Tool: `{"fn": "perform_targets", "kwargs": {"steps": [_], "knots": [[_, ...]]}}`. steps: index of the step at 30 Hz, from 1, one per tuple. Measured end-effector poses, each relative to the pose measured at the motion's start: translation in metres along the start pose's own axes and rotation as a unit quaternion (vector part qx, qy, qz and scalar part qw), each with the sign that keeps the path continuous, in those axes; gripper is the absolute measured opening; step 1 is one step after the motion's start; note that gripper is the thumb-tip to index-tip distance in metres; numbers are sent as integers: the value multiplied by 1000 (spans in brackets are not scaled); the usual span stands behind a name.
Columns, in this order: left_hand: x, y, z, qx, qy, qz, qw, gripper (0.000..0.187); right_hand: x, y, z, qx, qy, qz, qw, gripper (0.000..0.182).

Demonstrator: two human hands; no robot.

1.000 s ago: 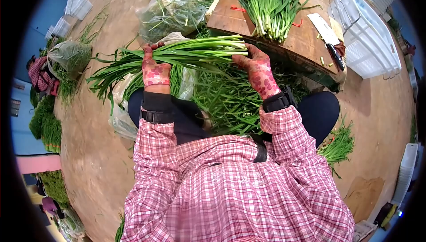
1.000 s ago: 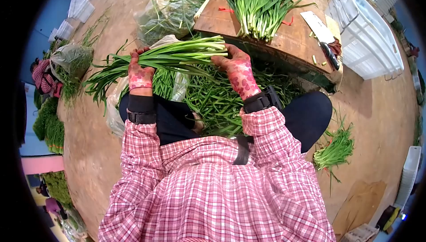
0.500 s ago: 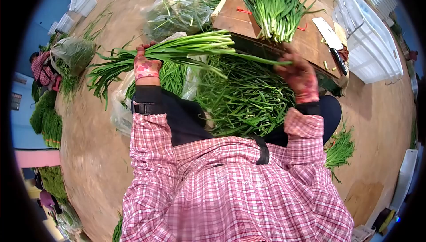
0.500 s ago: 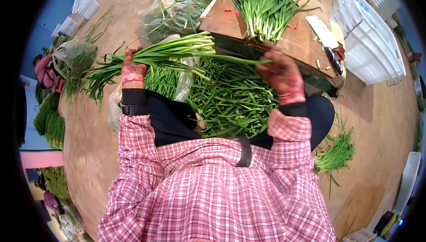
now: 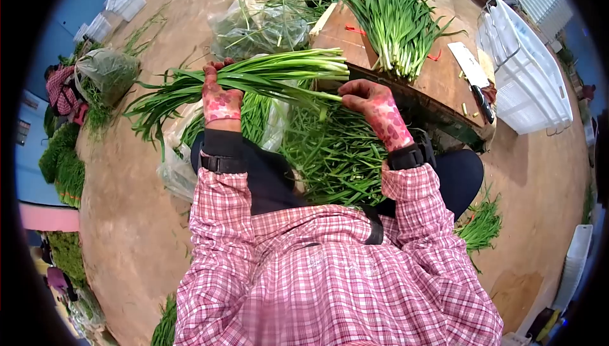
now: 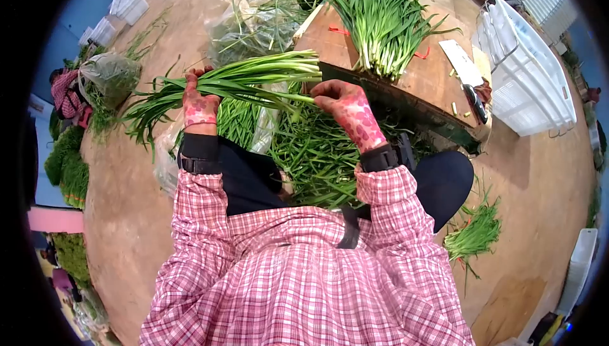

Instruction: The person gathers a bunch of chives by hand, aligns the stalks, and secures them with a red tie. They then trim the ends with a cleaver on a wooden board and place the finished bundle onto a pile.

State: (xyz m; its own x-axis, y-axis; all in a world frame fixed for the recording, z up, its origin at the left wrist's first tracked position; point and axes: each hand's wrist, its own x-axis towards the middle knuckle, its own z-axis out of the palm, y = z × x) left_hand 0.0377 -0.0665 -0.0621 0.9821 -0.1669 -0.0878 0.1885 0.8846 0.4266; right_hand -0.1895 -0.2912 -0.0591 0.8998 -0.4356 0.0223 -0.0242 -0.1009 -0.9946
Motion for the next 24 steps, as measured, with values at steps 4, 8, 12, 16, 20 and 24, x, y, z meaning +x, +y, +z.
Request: {"fn": "perform_targets", "kwargs": {"steps": [4, 8, 12, 16, 20, 24], "knots": [[-11, -4, 10, 4, -85, 26, 996, 20, -2, -34, -2, -53, 207, -34, 976, 30], [-34, -6, 28, 5, -108, 34, 994, 24, 10, -26, -5, 104, 48, 66, 991, 37], [-35, -3, 29, -9, -161, 32, 986, 24, -2, -26, 6, 99, 65, 44, 992, 26], [-41, -1, 34, -17, -196, 10, 980, 24, -11, -30, 10, 77, 104, -10, 992, 27], [-36, 10, 31, -19, -213, 32, 976, 22, -9, -11, 13, 300, 148, -22, 942, 12], [-16, 41, 16, -32, -226, 87, 970, 23, -12, 8, -45, 53, 252, 28, 966, 14]]}}
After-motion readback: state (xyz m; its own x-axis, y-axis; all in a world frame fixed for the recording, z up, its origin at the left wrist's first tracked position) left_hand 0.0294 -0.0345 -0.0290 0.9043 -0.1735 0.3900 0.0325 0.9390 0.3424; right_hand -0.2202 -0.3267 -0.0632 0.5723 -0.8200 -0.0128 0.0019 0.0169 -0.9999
